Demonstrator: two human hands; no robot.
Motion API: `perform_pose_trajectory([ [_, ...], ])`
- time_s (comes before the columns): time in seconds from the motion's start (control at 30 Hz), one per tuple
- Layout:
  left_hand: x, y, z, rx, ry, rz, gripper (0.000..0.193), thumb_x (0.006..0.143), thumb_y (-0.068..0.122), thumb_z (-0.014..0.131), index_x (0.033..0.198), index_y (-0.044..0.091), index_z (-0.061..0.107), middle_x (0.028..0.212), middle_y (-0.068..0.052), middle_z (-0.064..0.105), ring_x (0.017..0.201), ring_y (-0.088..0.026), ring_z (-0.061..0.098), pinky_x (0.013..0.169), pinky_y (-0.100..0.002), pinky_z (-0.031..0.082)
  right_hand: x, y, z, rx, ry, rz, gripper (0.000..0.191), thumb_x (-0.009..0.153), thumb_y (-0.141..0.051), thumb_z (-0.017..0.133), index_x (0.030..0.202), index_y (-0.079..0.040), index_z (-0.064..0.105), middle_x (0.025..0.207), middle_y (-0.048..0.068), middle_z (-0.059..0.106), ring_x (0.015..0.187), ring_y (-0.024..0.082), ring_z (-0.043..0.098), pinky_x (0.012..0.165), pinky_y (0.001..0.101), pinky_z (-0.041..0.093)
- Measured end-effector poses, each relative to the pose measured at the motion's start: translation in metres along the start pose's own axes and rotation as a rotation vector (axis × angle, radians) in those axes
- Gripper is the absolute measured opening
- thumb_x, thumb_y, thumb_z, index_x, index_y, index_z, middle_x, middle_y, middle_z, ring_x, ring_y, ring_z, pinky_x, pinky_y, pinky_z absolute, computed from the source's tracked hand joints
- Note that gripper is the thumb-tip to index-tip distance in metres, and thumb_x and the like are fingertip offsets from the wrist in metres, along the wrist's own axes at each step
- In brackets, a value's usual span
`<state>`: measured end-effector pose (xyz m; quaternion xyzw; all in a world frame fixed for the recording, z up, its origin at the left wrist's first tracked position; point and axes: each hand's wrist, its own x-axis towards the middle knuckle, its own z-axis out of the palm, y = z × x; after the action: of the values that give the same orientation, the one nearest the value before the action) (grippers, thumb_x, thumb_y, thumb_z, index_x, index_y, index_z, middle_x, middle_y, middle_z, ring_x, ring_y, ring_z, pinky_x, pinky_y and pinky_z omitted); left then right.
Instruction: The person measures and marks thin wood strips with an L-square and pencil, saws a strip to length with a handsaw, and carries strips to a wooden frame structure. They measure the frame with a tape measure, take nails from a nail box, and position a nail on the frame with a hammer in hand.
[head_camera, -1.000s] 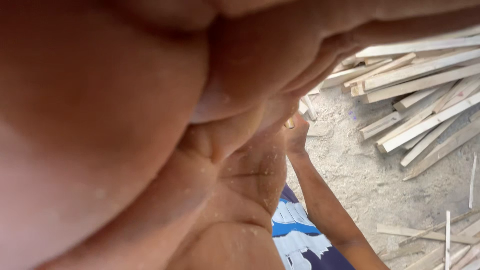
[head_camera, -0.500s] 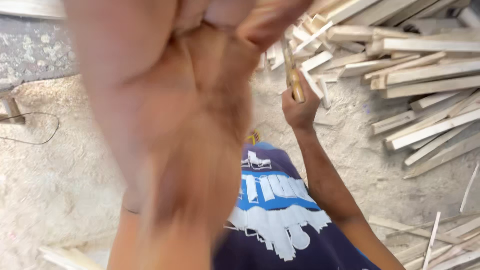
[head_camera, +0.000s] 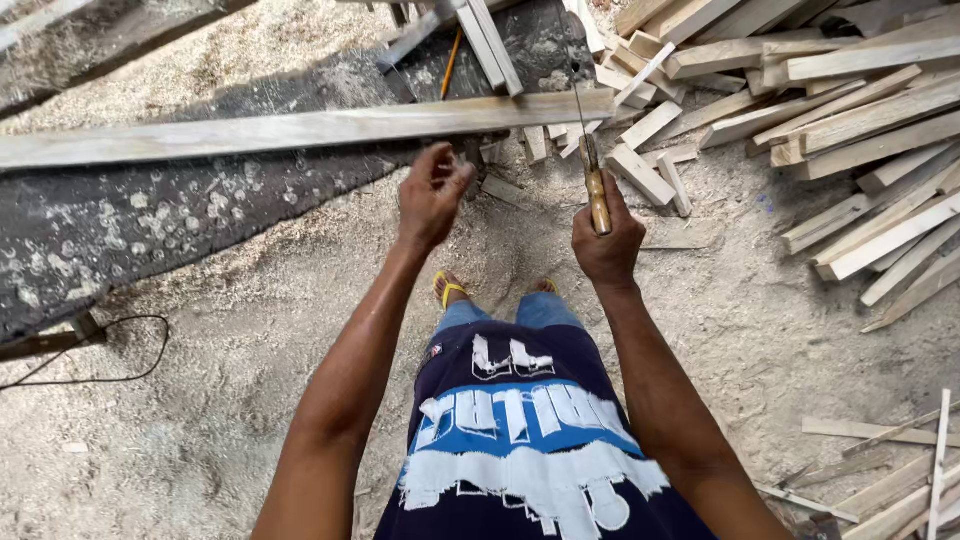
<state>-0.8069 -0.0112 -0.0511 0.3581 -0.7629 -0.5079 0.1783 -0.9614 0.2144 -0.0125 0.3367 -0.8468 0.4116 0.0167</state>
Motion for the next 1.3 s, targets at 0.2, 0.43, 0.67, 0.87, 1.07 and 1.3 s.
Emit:
perform_pose_trajectory([
  [0.2,0.046,0.000,0.018,-0.032,-0.097,-0.027,0.051,0.098,0.045,0.066,0.128,0.003,0.064,0.110,-0.016,0.075,0.098,-0.023,0.073,0.086,-0.037,0.058,0.001,-0.019,0.019,-0.056,-0.097,-0.090,0.062,0.089,-0.003,0.066,0.150,0.000,0.053,0.089,0.022,0.073,0.065,0.029,0.072,0.060,0.0386,0.057],
  [0.43,0.056,0.039,0.011,-0.199,-0.102,0.035,0.045,0.100,0.041,0.062,0.121,0.002,0.067,0.100,-0.015,0.075,0.092,-0.026,0.072,0.081,-0.039,0.056,0.026,-0.046,0.031,-0.051,-0.187,-0.577,0.057,0.095,-0.001,0.068,0.148,0.007,0.050,0.067,0.012,0.056,0.051,0.025,0.053,0.050,0.0410,0.045],
  [0.67,0.133,-0.008,-0.069,-0.109,0.312,-0.119,0.026,0.104,0.025,0.054,0.105,-0.001,0.060,0.088,-0.016,0.069,0.078,-0.031,0.068,0.072,-0.043,0.054,0.122,-0.072,0.156,0.172,-0.560,-0.705,0.090,0.075,-0.016,0.068,0.156,0.004,0.035,0.105,0.020,0.055,0.095,0.036,0.057,0.087,0.0483,0.051],
  [0.87,0.242,-0.103,-0.165,-0.126,0.295,-0.460,0.025,0.107,0.023,0.044,0.105,0.002,0.058,0.087,-0.018,0.064,0.079,-0.033,0.064,0.071,-0.049,0.050,0.175,-0.078,0.285,-0.108,-0.358,0.110,0.061,0.098,-0.025,0.067,0.150,-0.003,0.045,0.129,0.025,0.049,0.115,0.041,0.057,0.096,0.0503,0.050],
  [1.07,0.317,-0.170,-0.187,0.102,0.383,-0.410,0.019,0.106,0.022,0.051,0.106,0.005,0.060,0.095,-0.017,0.068,0.087,-0.034,0.065,0.078,-0.051,0.050,0.212,-0.072,0.372,-0.494,-0.456,0.739,0.057,0.090,-0.026,0.072,0.131,0.002,0.044,0.132,0.026,0.047,0.119,0.046,0.054,0.098,0.0576,0.044],
  [1.3,0.331,-0.208,-0.176,0.197,0.345,-0.571,0.028,0.101,0.026,0.058,0.120,0.005,0.059,0.110,-0.020,0.064,0.100,-0.035,0.060,0.088,-0.049,0.048,0.205,-0.060,0.396,-0.504,-0.280,0.661,0.043,0.082,-0.017,0.076,0.113,0.004,0.055,0.111,0.029,0.065,0.102,0.046,0.066,0.092,0.0503,0.053],
])
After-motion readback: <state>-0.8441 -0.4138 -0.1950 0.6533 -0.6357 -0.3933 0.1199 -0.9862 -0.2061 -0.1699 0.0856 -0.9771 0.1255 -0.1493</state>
